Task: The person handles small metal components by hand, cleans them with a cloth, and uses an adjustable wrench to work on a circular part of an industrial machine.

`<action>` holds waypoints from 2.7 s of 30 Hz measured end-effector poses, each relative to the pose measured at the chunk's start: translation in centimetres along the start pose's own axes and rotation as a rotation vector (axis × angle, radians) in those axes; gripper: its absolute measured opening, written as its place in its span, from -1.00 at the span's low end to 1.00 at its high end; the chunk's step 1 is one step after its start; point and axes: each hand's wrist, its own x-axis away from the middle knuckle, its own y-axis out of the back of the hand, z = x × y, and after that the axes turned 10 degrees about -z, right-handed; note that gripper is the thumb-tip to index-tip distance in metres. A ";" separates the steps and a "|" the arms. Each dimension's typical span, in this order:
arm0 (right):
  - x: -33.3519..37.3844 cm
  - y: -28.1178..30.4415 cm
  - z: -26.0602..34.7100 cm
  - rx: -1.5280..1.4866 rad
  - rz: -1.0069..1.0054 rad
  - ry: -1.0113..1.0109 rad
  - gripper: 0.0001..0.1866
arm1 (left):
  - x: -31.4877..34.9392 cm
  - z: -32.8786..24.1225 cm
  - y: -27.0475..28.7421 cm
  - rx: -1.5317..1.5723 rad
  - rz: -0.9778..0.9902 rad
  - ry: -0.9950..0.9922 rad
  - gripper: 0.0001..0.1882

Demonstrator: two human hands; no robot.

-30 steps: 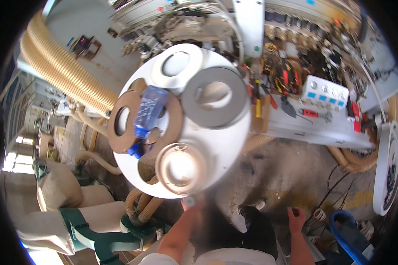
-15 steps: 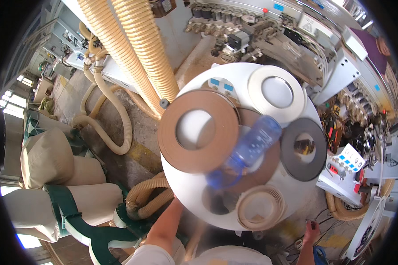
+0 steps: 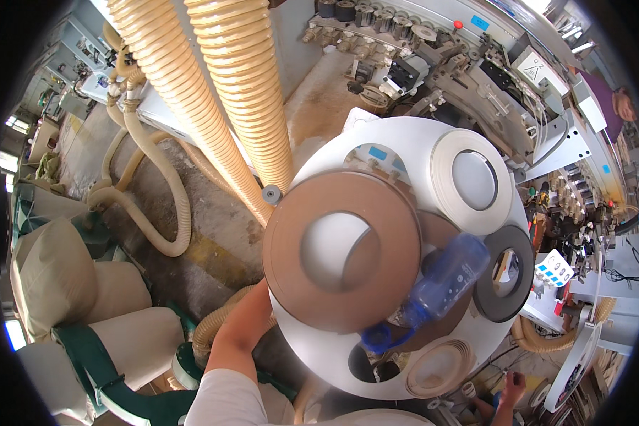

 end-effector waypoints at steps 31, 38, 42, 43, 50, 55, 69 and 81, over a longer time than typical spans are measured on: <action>1.9 8.2 -1.9 0.304 -0.021 0.010 -0.83 | -24.5 3.0 -13.4 0.207 -0.101 -0.004 -0.28; 3.7 7.3 -0.7 0.301 -0.013 -0.005 -0.83 | -25.9 3.8 -13.6 0.326 -0.075 0.046 -0.21; 4.4 6.8 -1.0 0.249 -0.032 -0.031 -0.86 | -26.3 4.0 -14.1 0.324 -0.114 0.053 -0.23; 4.5 6.8 -1.1 0.283 -0.040 -0.027 -0.86 | -26.1 4.2 -14.5 0.330 -0.119 0.047 -0.22; 4.3 6.4 -1.1 0.281 -0.065 -0.034 -0.88 | -24.0 5.3 -17.4 0.259 -0.253 -0.031 -0.18; 6.8 4.9 -1.8 0.126 -0.042 -0.121 -0.82 | -14.8 3.7 -12.1 0.420 -0.390 -0.331 -0.34; 12.8 -0.4 3.8 -0.054 0.058 -0.370 -0.72 | 13.0 -13.0 0.8 0.682 0.759 -0.296 -0.42; 14.9 6.7 -6.4 -0.213 -0.127 -0.471 -0.68 | 24.6 -32.1 7.5 0.637 1.202 -0.609 -0.47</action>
